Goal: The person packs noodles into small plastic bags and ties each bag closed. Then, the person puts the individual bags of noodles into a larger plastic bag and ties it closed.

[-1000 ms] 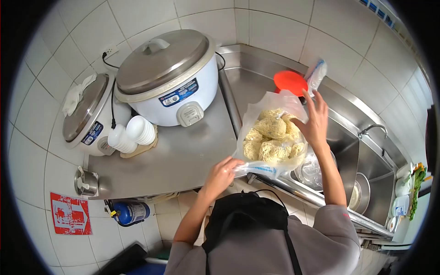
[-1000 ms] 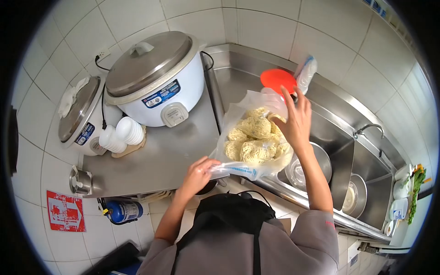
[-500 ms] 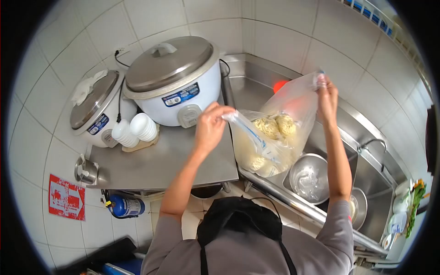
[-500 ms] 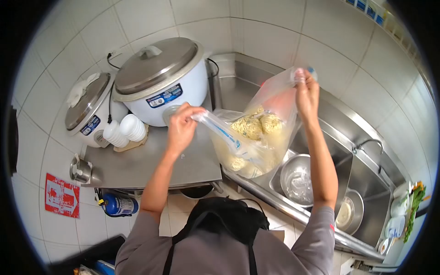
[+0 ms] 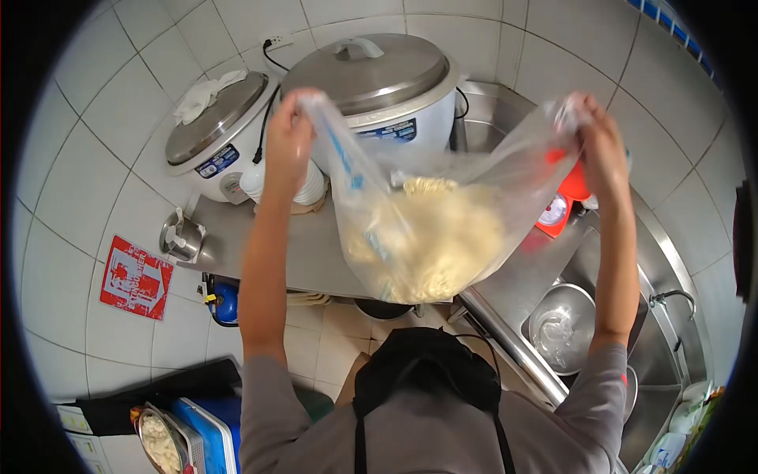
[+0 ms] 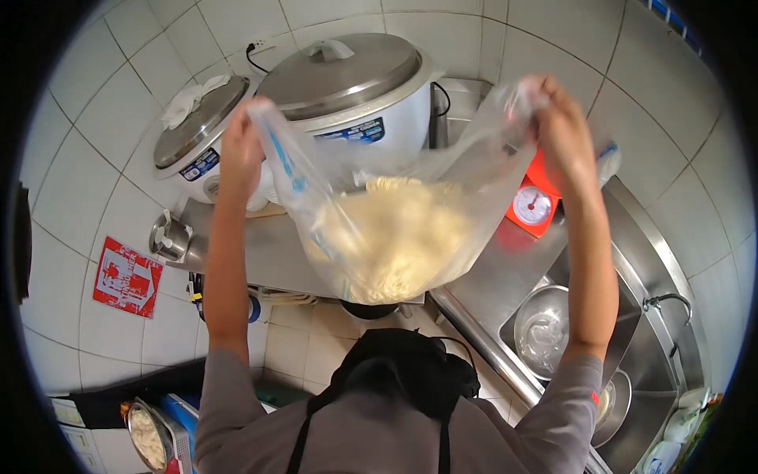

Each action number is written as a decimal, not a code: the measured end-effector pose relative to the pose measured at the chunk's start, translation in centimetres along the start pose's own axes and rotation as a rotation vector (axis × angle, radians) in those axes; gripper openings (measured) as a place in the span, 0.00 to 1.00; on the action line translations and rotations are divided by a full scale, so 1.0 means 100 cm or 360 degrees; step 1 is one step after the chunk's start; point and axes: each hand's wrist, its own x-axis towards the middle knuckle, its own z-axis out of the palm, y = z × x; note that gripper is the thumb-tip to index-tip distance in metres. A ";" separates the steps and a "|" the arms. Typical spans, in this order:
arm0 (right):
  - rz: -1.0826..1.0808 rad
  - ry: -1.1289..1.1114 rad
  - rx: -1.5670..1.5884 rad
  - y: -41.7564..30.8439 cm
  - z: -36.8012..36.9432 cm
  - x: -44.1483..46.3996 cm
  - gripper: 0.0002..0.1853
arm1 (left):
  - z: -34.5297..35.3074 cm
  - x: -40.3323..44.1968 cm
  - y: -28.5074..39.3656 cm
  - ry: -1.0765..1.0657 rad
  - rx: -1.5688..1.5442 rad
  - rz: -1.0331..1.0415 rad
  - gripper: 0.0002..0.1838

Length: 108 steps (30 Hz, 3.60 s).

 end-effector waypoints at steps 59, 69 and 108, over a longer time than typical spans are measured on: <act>-0.0591 -0.0855 -0.0398 0.050 0.136 -0.053 0.11 | 0.078 -0.102 -0.001 -0.0626 0.0384 -0.0388 0.31; -0.1173 -0.0647 -0.0771 0.087 0.122 -0.131 0.09 | 0.057 -0.104 -0.045 -0.0804 -0.1290 -0.1512 0.23; 0.0875 -0.0111 0.1244 0.150 0.082 -0.038 0.16 | 0.062 -0.170 -0.038 -0.0670 -0.0332 -0.0387 0.08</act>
